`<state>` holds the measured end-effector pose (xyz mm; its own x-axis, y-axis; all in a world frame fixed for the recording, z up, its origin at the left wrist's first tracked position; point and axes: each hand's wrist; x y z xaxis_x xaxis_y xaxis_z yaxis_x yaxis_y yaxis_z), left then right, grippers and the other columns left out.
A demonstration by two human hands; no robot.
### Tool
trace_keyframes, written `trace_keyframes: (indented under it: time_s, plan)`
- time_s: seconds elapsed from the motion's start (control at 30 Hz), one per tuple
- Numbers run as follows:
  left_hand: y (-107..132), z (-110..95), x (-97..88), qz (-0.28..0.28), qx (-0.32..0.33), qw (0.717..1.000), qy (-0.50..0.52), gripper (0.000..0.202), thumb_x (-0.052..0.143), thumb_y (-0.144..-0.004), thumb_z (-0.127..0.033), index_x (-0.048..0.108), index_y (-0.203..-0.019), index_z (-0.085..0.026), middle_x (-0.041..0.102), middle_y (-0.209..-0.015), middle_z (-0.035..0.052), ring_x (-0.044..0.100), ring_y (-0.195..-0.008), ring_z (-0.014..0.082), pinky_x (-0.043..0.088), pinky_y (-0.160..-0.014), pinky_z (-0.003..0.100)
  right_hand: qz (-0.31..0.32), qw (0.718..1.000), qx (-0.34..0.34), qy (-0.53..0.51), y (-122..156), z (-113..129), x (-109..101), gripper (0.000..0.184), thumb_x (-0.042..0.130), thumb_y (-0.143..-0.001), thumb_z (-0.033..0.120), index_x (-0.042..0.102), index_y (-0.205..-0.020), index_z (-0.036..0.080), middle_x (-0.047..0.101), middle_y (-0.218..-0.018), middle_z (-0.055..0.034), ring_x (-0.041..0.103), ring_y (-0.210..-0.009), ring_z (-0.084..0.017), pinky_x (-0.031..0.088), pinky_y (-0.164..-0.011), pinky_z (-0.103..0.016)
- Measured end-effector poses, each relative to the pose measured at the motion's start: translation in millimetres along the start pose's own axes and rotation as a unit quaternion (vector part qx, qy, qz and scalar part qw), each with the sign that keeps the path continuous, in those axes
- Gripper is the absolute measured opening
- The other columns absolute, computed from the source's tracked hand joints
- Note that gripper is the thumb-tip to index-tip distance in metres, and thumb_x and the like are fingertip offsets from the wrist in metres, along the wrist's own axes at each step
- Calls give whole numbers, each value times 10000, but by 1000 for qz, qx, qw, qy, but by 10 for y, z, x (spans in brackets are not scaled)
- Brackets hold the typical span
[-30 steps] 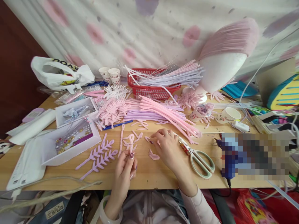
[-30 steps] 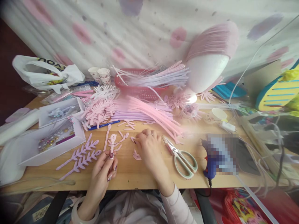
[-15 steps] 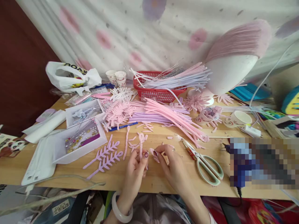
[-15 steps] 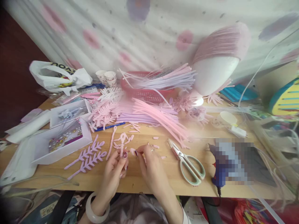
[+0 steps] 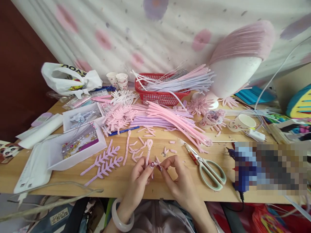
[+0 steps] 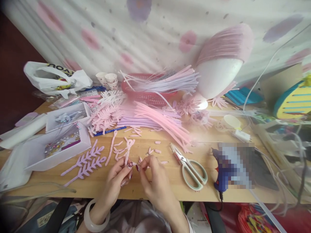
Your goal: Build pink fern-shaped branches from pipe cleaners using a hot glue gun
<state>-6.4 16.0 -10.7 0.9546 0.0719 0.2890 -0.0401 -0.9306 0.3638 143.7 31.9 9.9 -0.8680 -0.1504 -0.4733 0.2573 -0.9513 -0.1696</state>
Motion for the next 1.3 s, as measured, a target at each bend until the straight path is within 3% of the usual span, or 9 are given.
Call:
trace_keyframes:
  time_s: [0.2,0.47,0.6,0.77,0.87,1.3]
  plan:
    - [3,-25,3,16,-12,1000,-24,289,557,-841,-456,482,-769,-186,411,-566,-73,264,-458,56,209,-432,193,7,1000,-17,0,6,12,-61,157,498,-857,95,414,-821,222,548,-763,19,545,-703,-124,422,-659,-217]
    - [-22,71,66,-73,87,979,-171,236,478,-904,-424,515,-849,-197,472,-670,-44,434,-601,109,359,-567,223,11,998,-20,64,39,35,6,165,458,-848,78,391,-802,221,534,-744,9,518,-691,-147,406,-640,-244]
    - [-19,68,32,-76,92,965,-232,235,452,-912,-413,508,-817,-205,474,-629,-51,444,-572,121,357,-553,238,18,996,-33,86,40,14,-26,174,450,-836,67,387,-786,221,531,-739,7,513,-684,-153,403,-630,-251]
    - [-20,51,4,-87,76,963,-241,216,483,-891,-405,507,-817,-204,455,-584,-63,457,-543,124,359,-539,239,11,999,-3,50,36,-24,-14,72,505,-879,139,495,-899,208,615,-797,-8,586,-722,-152,444,-674,-253]
    - [-8,49,22,-86,80,965,-234,219,476,-893,-409,518,-839,-201,476,-612,-54,473,-564,129,374,-557,243,17,999,13,37,20,-43,34,132,528,-905,210,552,-1035,203,683,-870,-29,631,-751,-159,468,-709,-265]
    - [14,42,88,-85,85,971,-205,185,475,-899,-366,497,-805,-209,425,-598,-61,428,-546,124,360,-556,243,-25,985,-69,155,20,-87,82,154,478,-919,155,630,-927,174,688,-761,-56,644,-672,-198,481,-608,-293]
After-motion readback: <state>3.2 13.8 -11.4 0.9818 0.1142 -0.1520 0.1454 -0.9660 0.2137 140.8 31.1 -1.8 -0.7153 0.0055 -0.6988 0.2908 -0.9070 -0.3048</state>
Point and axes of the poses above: each hand's wrist, its own y-axis away from the middle knuckle, its own x-axis out of the palm, z = x × y
